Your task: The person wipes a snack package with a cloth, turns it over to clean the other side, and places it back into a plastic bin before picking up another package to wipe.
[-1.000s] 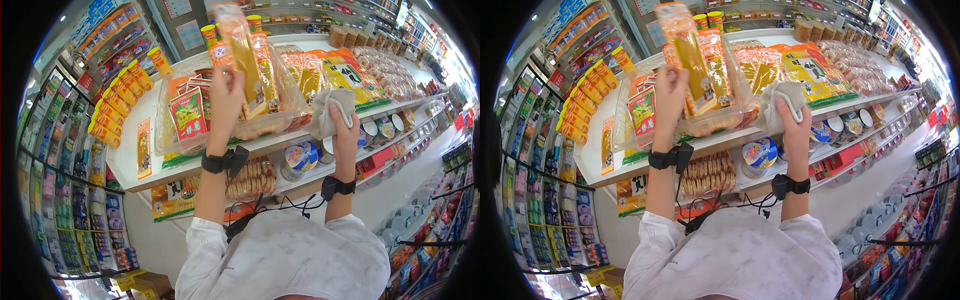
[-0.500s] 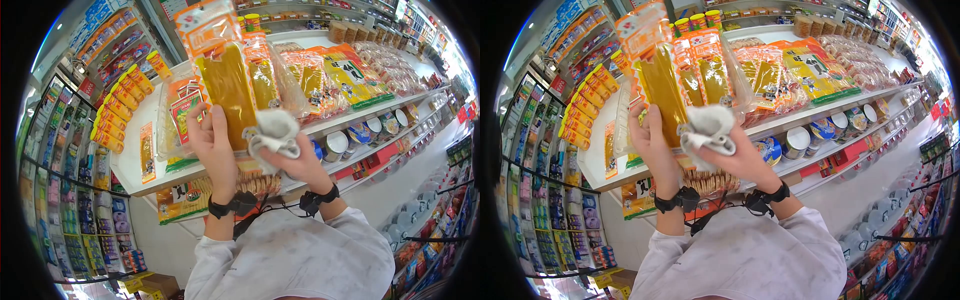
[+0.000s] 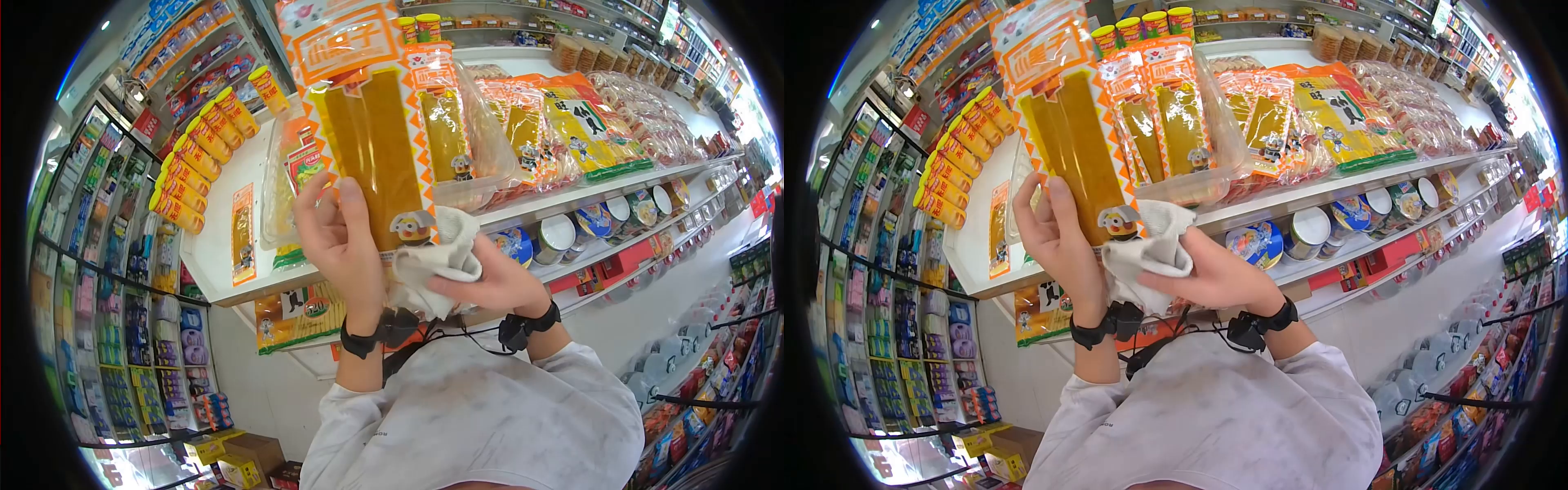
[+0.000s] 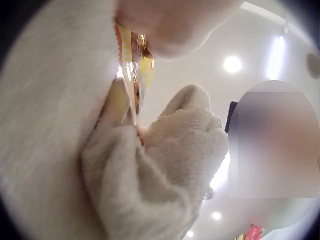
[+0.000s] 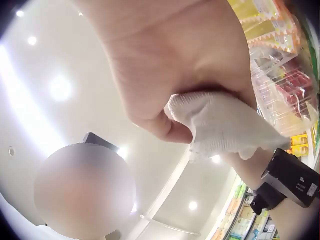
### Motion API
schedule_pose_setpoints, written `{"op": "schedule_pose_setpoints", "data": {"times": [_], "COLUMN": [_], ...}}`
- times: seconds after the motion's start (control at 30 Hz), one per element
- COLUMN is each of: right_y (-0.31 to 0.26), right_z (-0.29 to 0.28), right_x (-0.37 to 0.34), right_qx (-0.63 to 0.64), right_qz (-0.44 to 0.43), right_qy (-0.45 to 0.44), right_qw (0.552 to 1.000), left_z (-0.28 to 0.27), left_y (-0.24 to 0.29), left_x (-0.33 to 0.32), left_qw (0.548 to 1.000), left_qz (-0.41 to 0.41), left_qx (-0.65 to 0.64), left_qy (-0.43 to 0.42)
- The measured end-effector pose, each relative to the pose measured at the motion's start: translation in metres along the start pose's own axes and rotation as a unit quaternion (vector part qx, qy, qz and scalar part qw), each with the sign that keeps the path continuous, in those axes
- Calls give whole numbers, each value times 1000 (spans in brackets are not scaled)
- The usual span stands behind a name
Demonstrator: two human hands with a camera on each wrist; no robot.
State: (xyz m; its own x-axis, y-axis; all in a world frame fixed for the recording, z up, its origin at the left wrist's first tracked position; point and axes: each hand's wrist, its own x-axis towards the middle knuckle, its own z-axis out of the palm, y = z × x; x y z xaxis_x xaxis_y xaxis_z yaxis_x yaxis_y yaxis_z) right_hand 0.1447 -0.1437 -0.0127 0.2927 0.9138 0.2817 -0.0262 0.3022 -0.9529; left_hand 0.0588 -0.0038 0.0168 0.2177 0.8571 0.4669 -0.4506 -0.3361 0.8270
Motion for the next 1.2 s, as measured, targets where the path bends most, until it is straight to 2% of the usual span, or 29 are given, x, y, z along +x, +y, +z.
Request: {"op": "schedule_pose_setpoints", "data": {"times": [0.07,0.13,0.23,0.27,0.37,0.47,0.57,0.67,0.77,0.87,0.97,1.07,1.17,1.2], "right_y": [3,12,14,14,10,10,5,2,3,-2,-11,-16,-16,-11], "right_z": [-4,-9,-15,-15,-10,-9,-7,-12,-23,-36,-50,-59,-65,-67], "right_x": [7,6,9,9,9,8,7,6,6,9,14,16,16,17], "right_qx": [-74,-57,-34,-26,-16,-30,-6,13,53,98,102,88,165,174], "right_qz": [7,1,-9,-11,25,35,29,22,14,-33,-81,-113,-124,-119], "right_qy": [8,25,54,64,45,56,77,116,187,267,318,361,396,424], "right_qw": [997,998,998,998,999,997,997,993,981,958,939,921,895,881], "left_z": [3,4,-19,-21,-11,-1,-12,-16,-31,-34,-49,-62,-68,-73], "left_y": [5,12,5,6,10,5,-5,10,-11,-2,-15,-27,-15,-16], "left_x": [-6,-13,-20,-25,-24,-22,-23,-26,-32,-34,-36,-34,-29,-26], "left_qw": [1000,1000,981,984,980,989,976,955,944,916,901,895,882,877], "left_qz": [-2,6,51,12,22,27,39,11,23,16,-19,-94,-125,-109], "left_qx": [-6,-5,100,79,147,121,182,223,212,246,222,187,204,226], "left_qy": [-4,-19,-159,-161,-136,-84,-110,-193,-253,-317,-372,-393,-405,-410]}}
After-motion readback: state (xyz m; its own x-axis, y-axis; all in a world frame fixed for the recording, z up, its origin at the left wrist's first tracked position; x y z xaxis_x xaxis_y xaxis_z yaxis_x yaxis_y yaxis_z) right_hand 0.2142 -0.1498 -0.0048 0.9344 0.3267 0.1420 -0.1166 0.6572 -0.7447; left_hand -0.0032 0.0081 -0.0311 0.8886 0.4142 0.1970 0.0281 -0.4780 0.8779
